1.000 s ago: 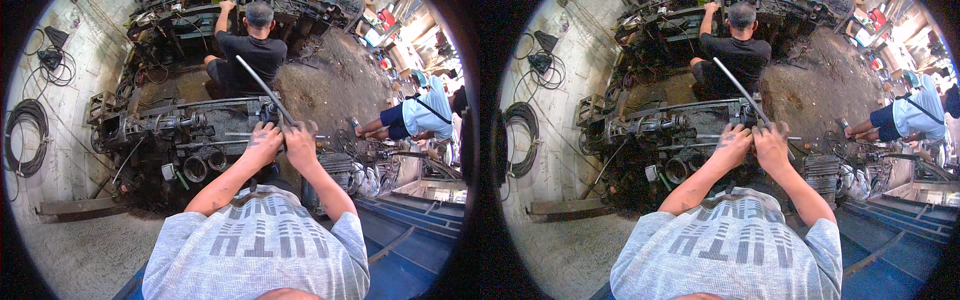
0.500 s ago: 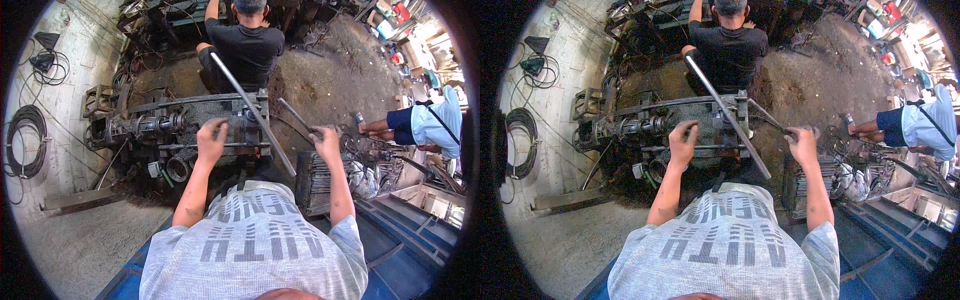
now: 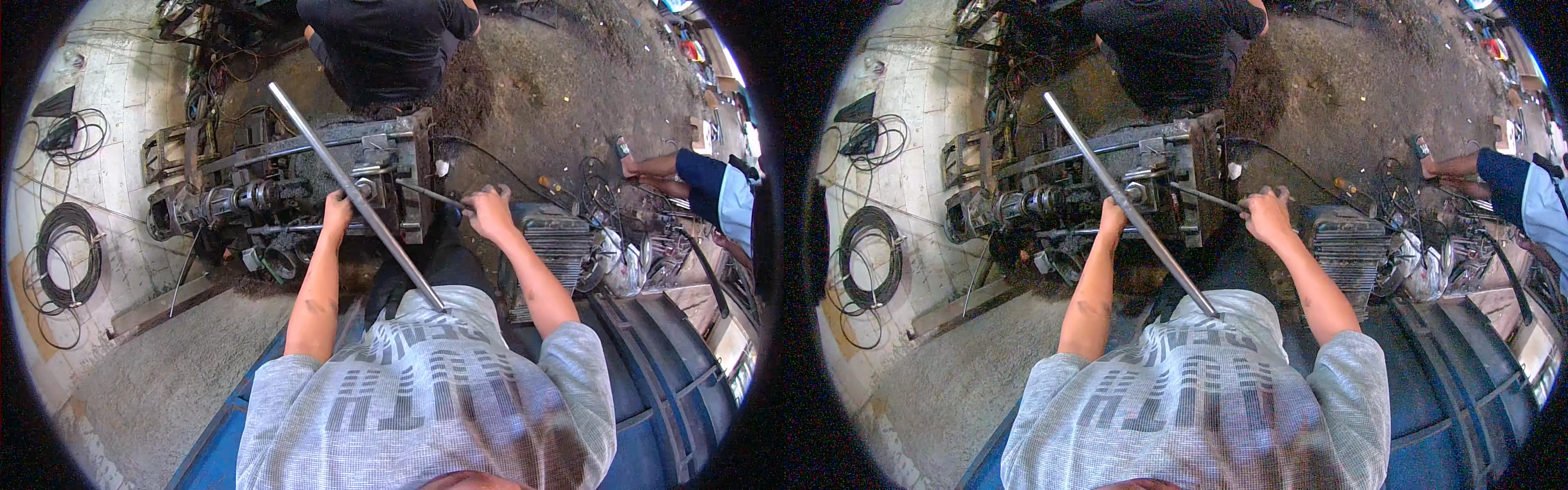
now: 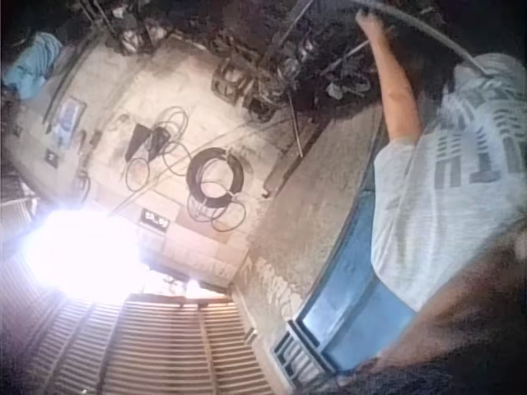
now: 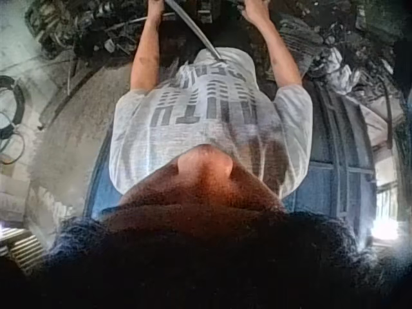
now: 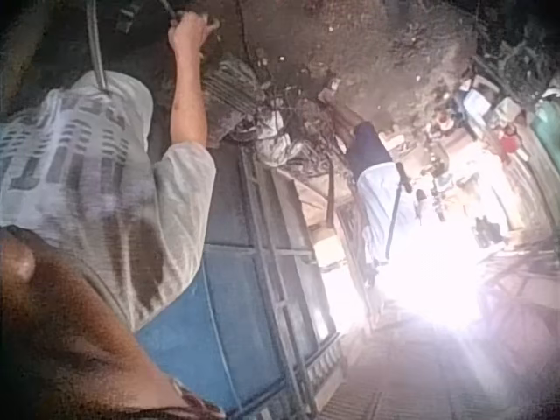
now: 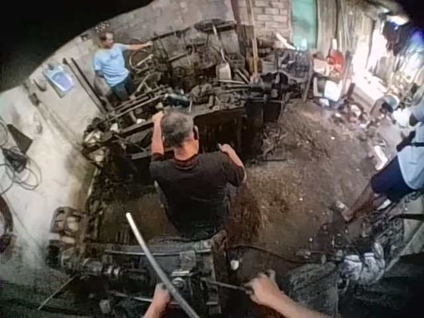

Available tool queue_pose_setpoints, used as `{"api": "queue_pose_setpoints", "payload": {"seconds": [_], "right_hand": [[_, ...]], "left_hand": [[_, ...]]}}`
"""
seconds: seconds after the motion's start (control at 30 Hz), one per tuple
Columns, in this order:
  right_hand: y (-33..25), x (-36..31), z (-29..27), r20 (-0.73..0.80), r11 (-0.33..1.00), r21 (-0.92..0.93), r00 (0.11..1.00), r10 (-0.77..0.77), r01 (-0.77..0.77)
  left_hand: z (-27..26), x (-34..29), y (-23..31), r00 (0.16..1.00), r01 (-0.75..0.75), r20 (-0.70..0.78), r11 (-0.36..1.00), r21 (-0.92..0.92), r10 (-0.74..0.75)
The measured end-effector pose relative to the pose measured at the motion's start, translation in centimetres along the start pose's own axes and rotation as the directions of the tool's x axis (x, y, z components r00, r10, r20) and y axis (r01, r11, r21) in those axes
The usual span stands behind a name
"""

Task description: Operate a lathe-like machine to process metal rods, involving loading, adjusting levers, and inspecting the processed parts.

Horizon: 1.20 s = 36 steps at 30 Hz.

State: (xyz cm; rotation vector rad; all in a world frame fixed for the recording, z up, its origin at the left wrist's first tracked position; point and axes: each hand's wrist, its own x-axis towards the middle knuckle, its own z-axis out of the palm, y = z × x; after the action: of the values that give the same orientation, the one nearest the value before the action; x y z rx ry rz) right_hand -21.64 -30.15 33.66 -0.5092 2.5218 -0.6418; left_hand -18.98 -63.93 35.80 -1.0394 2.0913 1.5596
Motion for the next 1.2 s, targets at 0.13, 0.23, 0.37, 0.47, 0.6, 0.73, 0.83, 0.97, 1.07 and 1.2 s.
{"api": "queue_pose_setpoints", "payload": {"seconds": [0.13, 0.23, 0.37, 0.47, 0.6, 0.73, 0.83, 0.97, 1.07, 1.2], "right_hand": [[0.7, 1.5, 1.8, -0.064, 0.993, -0.035, 0.991, -0.115, 0.113], [0.2, 2.1, 1.1, -0.042, 0.988, -0.054, 0.988, -0.147, 0.144], [-1.0, 2.9, -0.3, 0.067, 0.983, -0.108, 0.988, -0.141, 0.148], [-2.9, 3.4, -1.4, 0.005, 0.980, -0.099, 0.985, -0.171, 0.171], [-5.6, 5.3, -2.3, -0.031, 0.956, -0.179, 0.969, -0.243, 0.234], [-7.4, 7.7, -1.1, -0.011, 0.926, -0.230, 0.950, -0.311, 0.300], [-9.6, 8.6, -0.7, 0.013, 0.901, -0.274, 0.938, -0.346, 0.336], [-11.1, 8.3, -4.7, -0.234, 0.930, -0.228, 0.911, -0.340, 0.288], [-14.7, 8.3, -9.5, -0.391, 0.872, -0.232, 0.779, -0.489, 0.431], [-19.5, 9.2, -10.4, -0.239, 0.567, -0.442, 0.518, -0.822, 0.696]], "left_hand": [[0.1, 0.8, -1.4, 0.998, -0.035, -0.060, 0.999, -0.017, 0.034], [1.0, 0.7, -1.5, 0.995, -0.051, -0.083, 0.998, -0.048, 0.047], [1.4, 0.4, -1.0, 0.994, -0.066, -0.095, 0.995, -0.076, 0.059], [0.7, 0.6, -1.7, 0.995, -0.078, -0.071, 0.996, -0.045, 0.074], [0.8, 0.8, -2.1, 0.991, -0.102, -0.103, 0.988, -0.113, 0.091], [1.6, 0.8, -0.6, 0.989, -0.033, -0.150, 0.975, -0.218, 0.000], [-1.1, 2.3, -3.3, 0.978, -0.004, -0.185, 0.880, -0.474, -0.096], [-3.4, 3.6, -4.9, 0.953, -0.019, -0.266, 0.846, -0.532, -0.146], [-5.1, 3.6, -6.1, 0.947, -0.057, -0.279, 0.771, -0.634, -0.159], [-6.1, 4.5, -7.1, 0.942, -0.045, -0.253, 0.665, -0.745, -0.221]]}}
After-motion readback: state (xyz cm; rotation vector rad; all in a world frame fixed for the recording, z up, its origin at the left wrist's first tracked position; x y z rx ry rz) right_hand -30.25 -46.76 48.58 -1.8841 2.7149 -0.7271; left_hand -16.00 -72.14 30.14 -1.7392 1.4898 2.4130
